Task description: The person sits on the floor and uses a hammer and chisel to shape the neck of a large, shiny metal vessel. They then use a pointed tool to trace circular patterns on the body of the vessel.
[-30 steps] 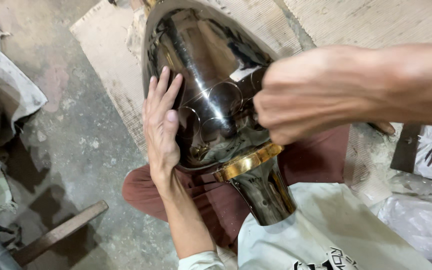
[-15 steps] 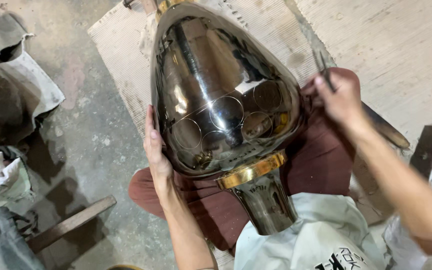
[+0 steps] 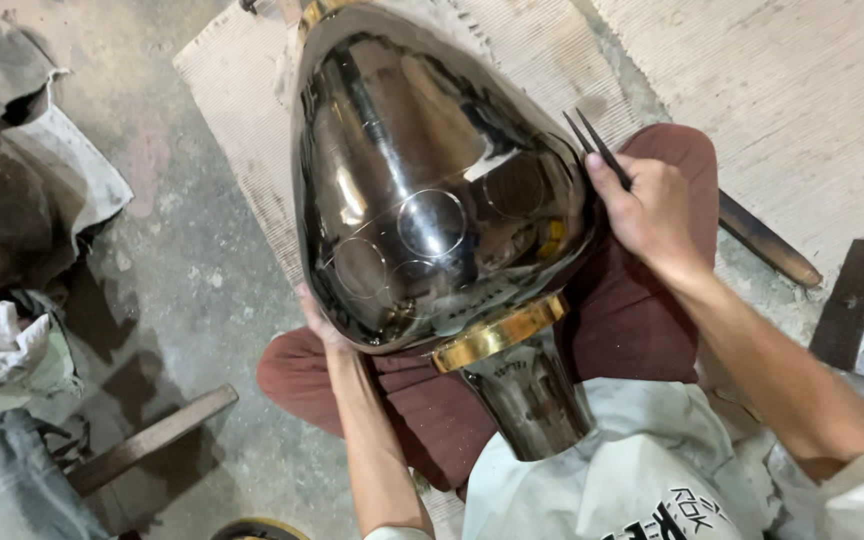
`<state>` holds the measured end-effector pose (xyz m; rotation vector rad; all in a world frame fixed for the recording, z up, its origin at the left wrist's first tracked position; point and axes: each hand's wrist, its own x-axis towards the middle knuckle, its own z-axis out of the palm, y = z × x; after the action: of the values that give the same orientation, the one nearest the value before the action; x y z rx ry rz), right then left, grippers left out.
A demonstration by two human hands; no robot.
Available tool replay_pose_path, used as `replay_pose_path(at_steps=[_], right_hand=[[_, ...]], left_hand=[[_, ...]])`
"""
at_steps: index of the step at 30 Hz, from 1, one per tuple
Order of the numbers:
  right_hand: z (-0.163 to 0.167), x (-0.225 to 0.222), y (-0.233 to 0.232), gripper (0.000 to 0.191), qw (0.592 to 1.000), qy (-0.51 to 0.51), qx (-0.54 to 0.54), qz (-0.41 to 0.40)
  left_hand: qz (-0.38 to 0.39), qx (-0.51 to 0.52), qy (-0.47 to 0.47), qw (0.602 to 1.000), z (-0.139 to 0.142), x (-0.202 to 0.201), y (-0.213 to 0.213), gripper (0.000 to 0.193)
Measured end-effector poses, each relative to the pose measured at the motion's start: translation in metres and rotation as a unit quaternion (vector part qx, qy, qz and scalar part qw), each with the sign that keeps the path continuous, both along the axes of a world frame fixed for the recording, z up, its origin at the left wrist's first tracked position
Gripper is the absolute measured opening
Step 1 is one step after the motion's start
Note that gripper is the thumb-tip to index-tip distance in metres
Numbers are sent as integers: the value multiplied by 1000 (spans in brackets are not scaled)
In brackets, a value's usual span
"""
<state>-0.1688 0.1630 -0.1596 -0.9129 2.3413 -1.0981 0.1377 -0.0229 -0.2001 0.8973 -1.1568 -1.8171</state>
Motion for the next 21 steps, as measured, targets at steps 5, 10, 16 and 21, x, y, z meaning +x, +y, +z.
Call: replay_pose_path(at_steps=[5, 10, 16, 21], right_hand=[[16, -18, 34, 36, 987, -127, -67, 68], [63, -12, 71, 47, 975, 104, 18, 195], [129, 16, 66, 40, 943, 192, 48, 269], [148, 21, 51, 42, 902, 271, 158, 296]], left_hand=[[57, -50, -12, 997, 8, 2, 13, 59], [129, -440, -248, 854, 74, -32, 81, 42], [-99, -601, -388, 691, 111, -85, 120, 34], [-98, -593, -416, 682, 109, -88, 120, 46]])
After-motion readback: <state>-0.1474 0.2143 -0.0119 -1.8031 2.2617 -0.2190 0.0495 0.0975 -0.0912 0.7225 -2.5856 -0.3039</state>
